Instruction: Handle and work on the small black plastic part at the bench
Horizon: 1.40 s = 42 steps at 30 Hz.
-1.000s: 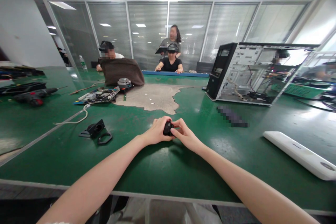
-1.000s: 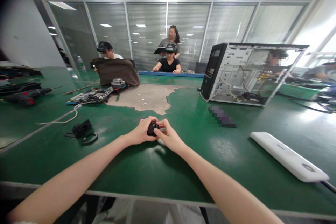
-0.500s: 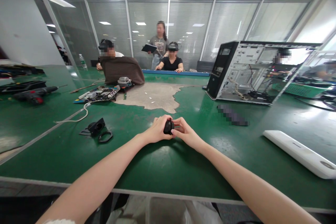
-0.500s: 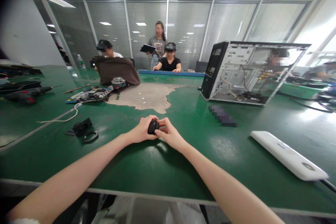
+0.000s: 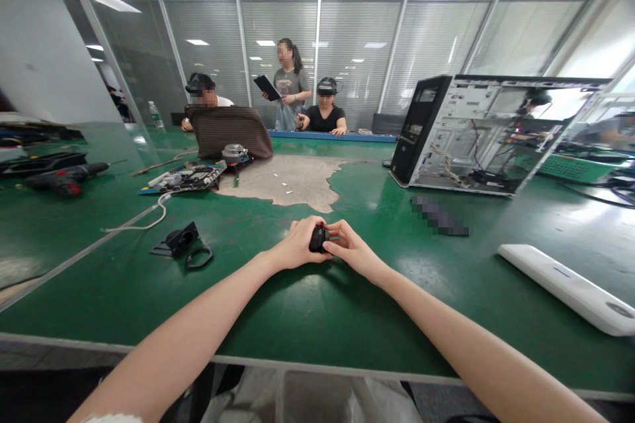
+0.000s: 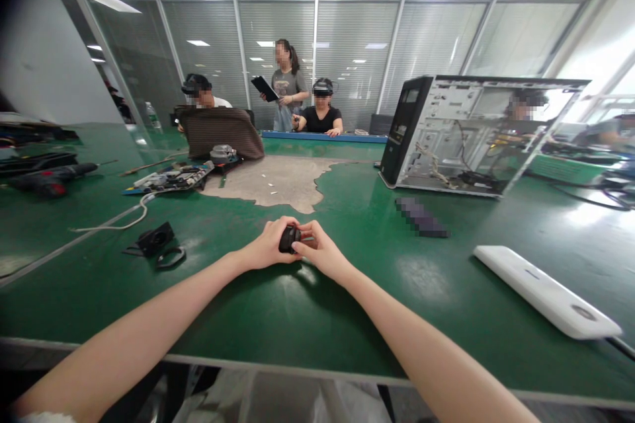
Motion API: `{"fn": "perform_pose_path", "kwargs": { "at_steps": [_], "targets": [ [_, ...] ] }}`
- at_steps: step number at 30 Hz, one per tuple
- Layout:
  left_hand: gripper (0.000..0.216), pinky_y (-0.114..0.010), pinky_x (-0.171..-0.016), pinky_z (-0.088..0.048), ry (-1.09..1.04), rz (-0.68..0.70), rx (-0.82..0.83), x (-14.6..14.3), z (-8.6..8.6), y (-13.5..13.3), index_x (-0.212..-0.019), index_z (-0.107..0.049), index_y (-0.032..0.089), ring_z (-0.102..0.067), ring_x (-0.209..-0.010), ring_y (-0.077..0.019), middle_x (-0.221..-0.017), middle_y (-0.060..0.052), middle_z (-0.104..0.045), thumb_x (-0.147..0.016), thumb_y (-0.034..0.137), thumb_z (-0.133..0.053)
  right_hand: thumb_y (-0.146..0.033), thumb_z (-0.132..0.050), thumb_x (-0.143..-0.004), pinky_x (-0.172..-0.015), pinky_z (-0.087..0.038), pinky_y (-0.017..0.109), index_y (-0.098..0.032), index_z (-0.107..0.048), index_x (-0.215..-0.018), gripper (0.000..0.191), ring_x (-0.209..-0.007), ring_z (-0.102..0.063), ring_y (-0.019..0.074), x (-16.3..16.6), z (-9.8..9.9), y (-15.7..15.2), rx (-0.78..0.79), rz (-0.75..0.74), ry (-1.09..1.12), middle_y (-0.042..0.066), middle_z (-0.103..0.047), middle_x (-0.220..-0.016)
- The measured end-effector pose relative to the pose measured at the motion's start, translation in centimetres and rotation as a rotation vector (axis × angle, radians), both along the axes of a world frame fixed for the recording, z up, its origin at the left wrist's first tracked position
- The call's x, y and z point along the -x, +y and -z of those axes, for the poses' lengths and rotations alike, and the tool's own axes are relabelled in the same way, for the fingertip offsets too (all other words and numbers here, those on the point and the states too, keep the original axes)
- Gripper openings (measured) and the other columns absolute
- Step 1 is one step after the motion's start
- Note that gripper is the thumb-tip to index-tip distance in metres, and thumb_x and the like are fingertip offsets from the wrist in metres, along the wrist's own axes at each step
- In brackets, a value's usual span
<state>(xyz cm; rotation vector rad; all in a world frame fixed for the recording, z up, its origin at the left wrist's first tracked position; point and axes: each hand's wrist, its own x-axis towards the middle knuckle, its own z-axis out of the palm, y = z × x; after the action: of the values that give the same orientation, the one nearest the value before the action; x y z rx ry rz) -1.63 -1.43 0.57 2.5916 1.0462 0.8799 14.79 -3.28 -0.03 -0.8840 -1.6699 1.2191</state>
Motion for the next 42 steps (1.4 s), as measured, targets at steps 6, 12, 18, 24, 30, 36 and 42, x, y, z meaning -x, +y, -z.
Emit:
{"fn": "perform_pose_path", "kwargs": {
  "at_steps": [6, 12, 18, 24, 30, 36, 42],
  "targets": [
    [0.058, -0.036, -0.083, -0.031, -0.009, -0.001, -0.002, 0.0, 0.1, 0.1, -0.106, -0.034, 0.021, -0.046, -0.094, -0.0214, -0.102, -0.004, -0.048, -0.06, 0.039, -0.064, -0.032, -0.054, -0.073, -0.067, -0.045, 0.027, -0.021, -0.043, -0.084, 0.019, -0.072, -0.054, 0.0098, 0.2, 0.1, -0.1, -0.015, 0.037, 0.041, -0.001, -0.051, -0.087],
    [0.057, -0.036, -0.083, -0.032, -0.001, -0.006, 0.006, 0.0, 0.0, 0.0, -0.105, -0.035, 0.021, -0.046, -0.093, -0.0218, -0.102, -0.004, -0.048, -0.06, 0.04, -0.064, -0.032, -0.056, -0.071, -0.074, -0.044, 0.031, -0.021, -0.045, -0.094, 0.028, -0.081, -0.054, 0.0129, 0.0, 0.5, 0.4, -0.019, 0.091, -0.035, 0.002, -0.052, -0.094],
    [0.055, -0.035, -0.081, -0.032, -0.009, 0.002, -0.004, 0.0, 0.0, 0.0, -0.105, -0.035, 0.02, -0.047, -0.091, -0.021, -0.1, -0.004, -0.049, -0.061, 0.039, -0.063, -0.032, -0.059, -0.069, -0.073, -0.045, 0.031, -0.021, -0.044, -0.088, 0.026, -0.079, -0.056, 0.013, 0.1, -0.2, -0.2, 0.03, -0.001, 0.041, 0.001, -0.055, -0.088],
    [0.057, -0.035, -0.081, -0.032, -0.008, 0.001, -0.01, 0.0, 0.0, 0.1, -0.105, -0.035, 0.02, -0.046, -0.092, -0.0212, -0.102, -0.005, -0.048, -0.06, 0.04, -0.064, -0.033, -0.056, -0.071, -0.075, -0.044, 0.031, -0.021, -0.045, -0.086, 0.022, -0.08, -0.054, 0.0121, 0.3, 0.3, 0.3, -0.012, 0.077, 0.024, 0.0, -0.053, -0.087],
    [0.057, -0.035, -0.081, -0.032, 0.005, -0.007, -0.005, 0.0, 0.0, 0.0, -0.105, -0.035, 0.02, -0.046, -0.091, -0.0212, -0.102, -0.004, -0.048, -0.06, 0.04, -0.064, -0.031, -0.057, -0.07, -0.078, -0.043, 0.032, -0.02, -0.046, -0.091, 0.026, -0.084, -0.053, 0.0132, 0.0, 0.3, 0.5, -0.011, 0.072, -0.04, 0.002, -0.053, -0.093],
    [0.056, -0.035, -0.081, -0.032, 0.006, -0.016, 0.011, 0.0, -0.1, -0.1, -0.105, -0.034, 0.021, -0.046, -0.09, -0.021, -0.102, -0.004, -0.048, -0.061, 0.039, -0.063, -0.033, -0.059, -0.069, -0.073, -0.044, 0.03, -0.021, -0.043, -0.086, 0.026, -0.079, -0.056, 0.012, -0.1, -0.6, -0.4, 0.04, -0.025, 0.046, 0.0, -0.055, -0.091],
    [0.057, -0.036, -0.082, -0.032, 0.007, -0.01, 0.015, -0.1, -0.2, 0.0, -0.105, -0.035, 0.021, -0.046, -0.092, -0.0217, -0.101, -0.004, -0.048, -0.06, 0.041, -0.064, -0.035, -0.057, -0.07, -0.073, -0.045, 0.031, -0.022, -0.044, -0.089, 0.027, -0.076, -0.056, 0.0119, 0.1, -0.1, 0.1, 0.041, 0.042, 0.023, 0.0, -0.055, -0.086]
  ]
}}
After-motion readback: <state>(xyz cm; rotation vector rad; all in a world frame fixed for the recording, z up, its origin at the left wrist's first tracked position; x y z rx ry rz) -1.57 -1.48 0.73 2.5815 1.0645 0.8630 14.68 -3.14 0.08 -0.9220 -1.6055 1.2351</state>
